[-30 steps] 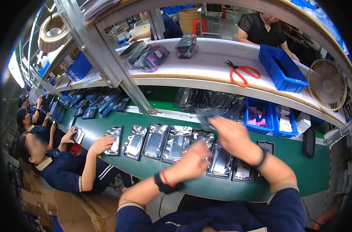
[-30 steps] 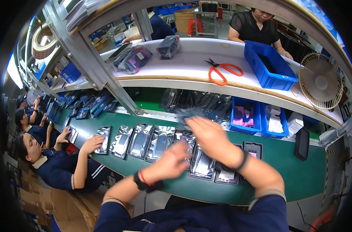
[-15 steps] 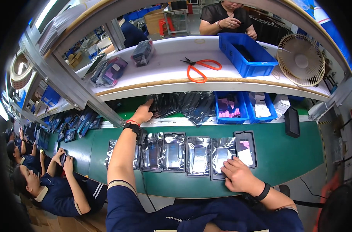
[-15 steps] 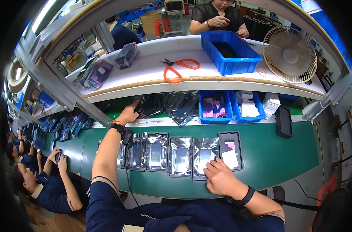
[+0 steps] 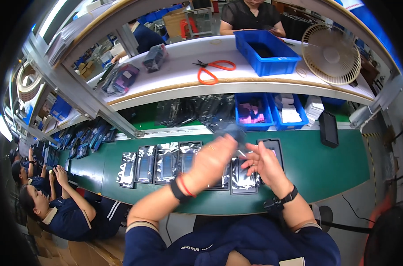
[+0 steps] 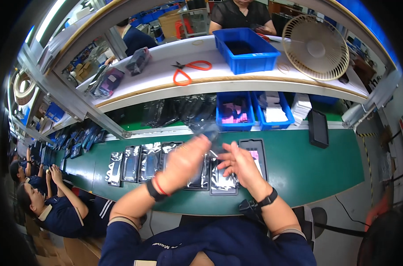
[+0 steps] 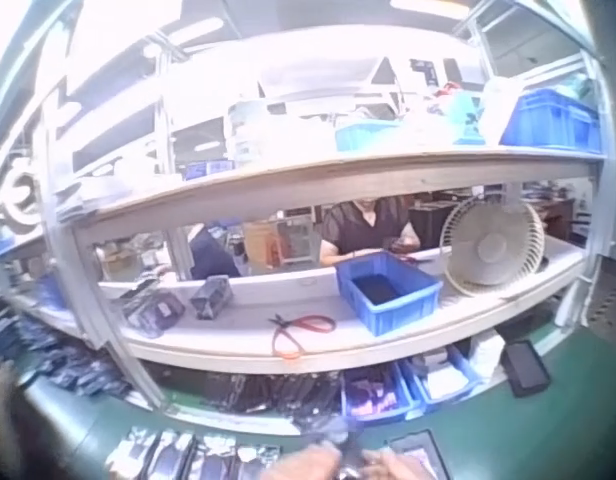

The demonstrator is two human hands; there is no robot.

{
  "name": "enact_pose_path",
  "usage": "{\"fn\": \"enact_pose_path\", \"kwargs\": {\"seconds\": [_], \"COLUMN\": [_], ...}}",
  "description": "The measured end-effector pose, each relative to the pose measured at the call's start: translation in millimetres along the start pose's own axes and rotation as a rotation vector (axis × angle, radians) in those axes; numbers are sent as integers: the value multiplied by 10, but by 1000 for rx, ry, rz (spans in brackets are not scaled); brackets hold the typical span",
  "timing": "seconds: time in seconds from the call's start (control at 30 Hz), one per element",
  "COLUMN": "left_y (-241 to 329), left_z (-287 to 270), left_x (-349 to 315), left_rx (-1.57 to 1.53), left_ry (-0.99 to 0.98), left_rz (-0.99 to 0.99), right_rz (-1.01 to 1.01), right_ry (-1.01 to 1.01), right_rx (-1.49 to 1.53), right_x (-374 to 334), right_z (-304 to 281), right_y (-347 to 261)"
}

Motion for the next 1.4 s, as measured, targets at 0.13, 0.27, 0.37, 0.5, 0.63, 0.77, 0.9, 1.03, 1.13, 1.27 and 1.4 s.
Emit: {"fn": "enact_pose_path", "kwargs": {"seconds": [0.13,0.27,0.37,0.5,0.63,0.77,0.9,1.03,1.13,1.27,1.4], "left_y": [693,756,605,524,390,-61,-785,-1384,-1744,-1827,-1208], "left_z": [418,536,618,613,504,135,-286,-675,-915,-1044,-953], "left_x": [-283,-591,-799,-957,-1131,-1305,-1446,-1573,-1669,-1543,-1092], "left_rx": [-20,63,161,190,175,133,16,25,9,-16,-232], "left_ry": [-248,-481,-572,-595,-573,-541,-462,-427,-461,-330,-236], "left_rz": [5,-306,-428,-477,-519,-537,-518,-647,-752,-805,-734], "right_rz": [-301,-331,-470,-596,-406,-365,-201,-455,-619,-682,-280], "right_ry": [27,160,134,165,14,-83,-187,-470,-425,577,1340], "right_rx": [-240,-883,-1677,-1745,-1582,-1522,-1190,-886,-862,-1498,-1789], "right_x": [61,52,-63,-133,-118,-31,286,588,506,406,110], "right_z": [-400,-1027,-868,-798,-536,-58,489,724,578,-514,-2287], "right_y": [-81,-159,-143,-141,119,355,770,1217,744,-683,-1675]}}
Point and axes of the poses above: each hand's wrist, its own x-axis towards the middle knuckle, its own z-axis out of the palm, y = z × x, the point moved 3 cm from there along x, towards the middle knuckle, and after that the axes turned 15 degrees about -z, right-handed, at the moved point
